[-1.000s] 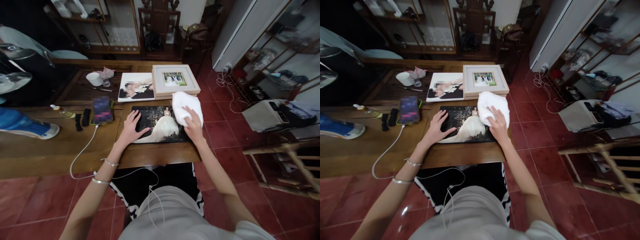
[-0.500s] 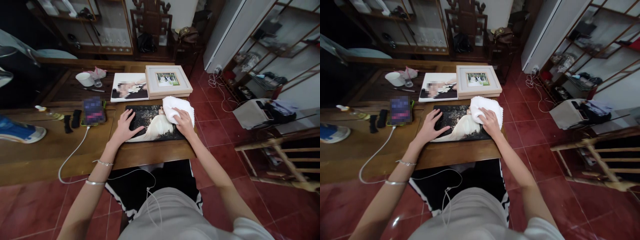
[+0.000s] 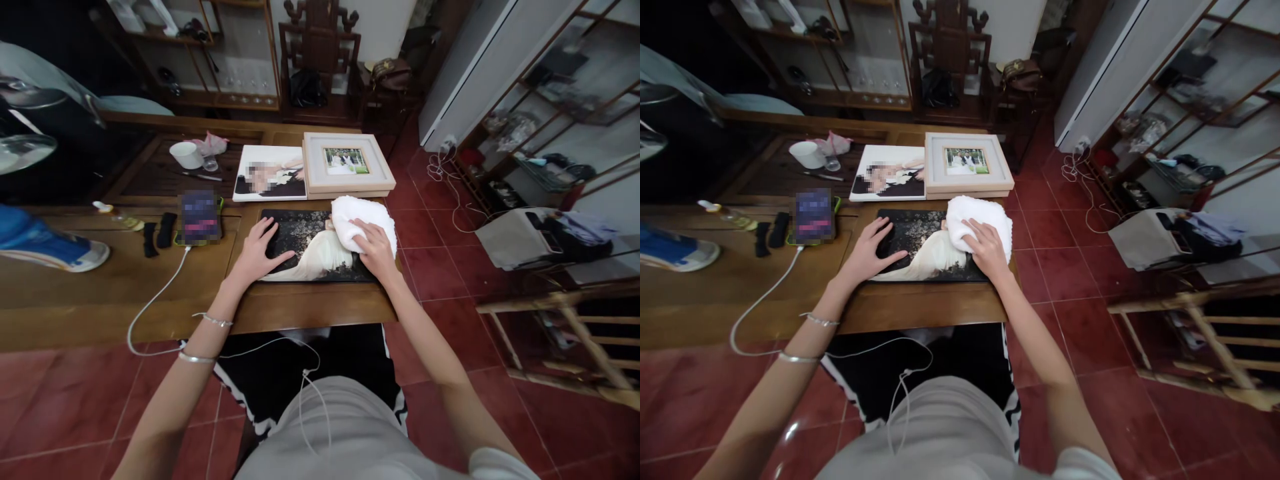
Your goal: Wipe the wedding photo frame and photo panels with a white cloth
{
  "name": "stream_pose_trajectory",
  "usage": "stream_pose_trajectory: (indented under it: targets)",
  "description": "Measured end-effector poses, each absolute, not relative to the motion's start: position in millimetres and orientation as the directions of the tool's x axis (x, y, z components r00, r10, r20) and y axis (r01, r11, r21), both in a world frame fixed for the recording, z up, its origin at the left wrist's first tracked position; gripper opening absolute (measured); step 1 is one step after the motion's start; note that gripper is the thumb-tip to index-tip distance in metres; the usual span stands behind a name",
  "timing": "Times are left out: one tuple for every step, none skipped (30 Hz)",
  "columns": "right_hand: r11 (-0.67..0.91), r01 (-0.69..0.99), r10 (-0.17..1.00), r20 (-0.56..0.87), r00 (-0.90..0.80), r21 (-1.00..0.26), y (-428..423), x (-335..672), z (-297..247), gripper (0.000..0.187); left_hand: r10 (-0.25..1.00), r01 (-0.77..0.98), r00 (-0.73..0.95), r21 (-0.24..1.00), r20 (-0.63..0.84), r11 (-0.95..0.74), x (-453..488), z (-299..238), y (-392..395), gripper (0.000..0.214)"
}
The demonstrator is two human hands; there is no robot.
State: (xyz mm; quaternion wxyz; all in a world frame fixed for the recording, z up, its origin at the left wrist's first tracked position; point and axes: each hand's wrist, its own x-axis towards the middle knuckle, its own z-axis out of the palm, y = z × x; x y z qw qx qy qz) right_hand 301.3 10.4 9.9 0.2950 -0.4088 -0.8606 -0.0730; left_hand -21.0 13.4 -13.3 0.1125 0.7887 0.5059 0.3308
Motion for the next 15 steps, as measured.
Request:
stream_pose_trajectory:
  targets:
    - [0.656,0.745,0.663,0.563,-0.493,-0.121,10.2,301.1,10.1,0.050,0.876,0.724,0.267,0.517,0.402,-0.458,-20.9,-12.9,13.2,0.076]
    - [0.656,0.745,0.666,0.559,-0.494,-0.124,10.1,300.8,10.5,0.050,0.880,0.724,0.266,0.521,0.394,-0.452,-20.6,-12.5,13.0,0.077]
    - [0.655,0.745,0.668,0.554,-0.496,-0.123,9.9,300.5,11.1,0.050,0.883,0.725,0.265,0.524,0.387,-0.447,-20.4,-12.0,12.7,0.077]
    - [0.655,0.747,0.667,0.553,-0.498,-0.117,9.7,300.2,11.7,0.049,0.887,0.725,0.264,0.528,0.379,-0.442,-20.2,-11.5,12.5,0.077]
    - [0.656,0.747,0.662,0.558,-0.500,-0.109,9.4,299.8,12.2,0.048,0.890,0.726,0.263,0.531,0.373,-0.437,-20.0,-11.1,12.4,0.077]
    - [0.659,0.746,0.655,0.564,-0.503,-0.100,9.2,299.4,12.7,0.047,0.893,0.726,0.262,0.534,0.367,-0.432,-19.8,-10.9,12.3,0.077]
    - [0.664,0.742,0.647,0.570,-0.507,-0.094,9.0,298.9,13.1,0.046,0.895,0.727,0.260,0.536,0.363,-0.429,-19.7,-10.8,12.3,0.077]
    - [0.669,0.738,0.642,0.570,-0.512,-0.091,8.7,298.4,13.3,0.044,0.895,0.727,0.259,0.537,0.363,-0.428,-19.6,-10.8,12.4,0.077]
    - [0.674,0.733,0.641,0.568,-0.517,-0.093,8.4,297.8,13.3,0.044,0.895,0.727,0.259,0.536,0.363,-0.428,-19.7,-10.9,12.4,0.077]
    - [0.678,0.728,0.641,0.565,-0.520,-0.099,7.9,297.2,13.2,0.043,0.894,0.728,0.259,0.535,0.365,-0.429,-19.7,-11.1,12.4,0.077]
    - [0.681,0.724,0.642,0.563,-0.521,-0.107,7.2,296.7,13.1,0.043,0.894,0.728,0.260,0.535,0.364,-0.429,-19.7,-11.1,12.2,0.077]
    - [0.684,0.720,0.642,0.564,-0.520,-0.114,6.4,296.4,13.2,0.043,0.896,0.728,0.259,0.536,0.362,-0.427,-19.7,-11.0,11.9,0.077]
    - [0.687,0.716,0.639,0.567,-0.519,-0.119,5.4,296.3,13.6,0.042,0.898,0.729,0.256,0.539,0.358,-0.423,-19.6,-10.7,11.4,0.077]
    - [0.690,0.713,0.636,0.573,-0.517,-0.122,4.4,296.5,14.5,0.041,0.902,0.730,0.249,0.544,0.353,-0.415,-19.4,-10.3,10.7,0.077]
    - [0.691,0.712,0.632,0.582,-0.512,-0.124,3.3,297.0,15.9,0.039,0.906,0.731,0.239,0.550,0.349,-0.404,-19.1,-9.9,9.9,0.078]
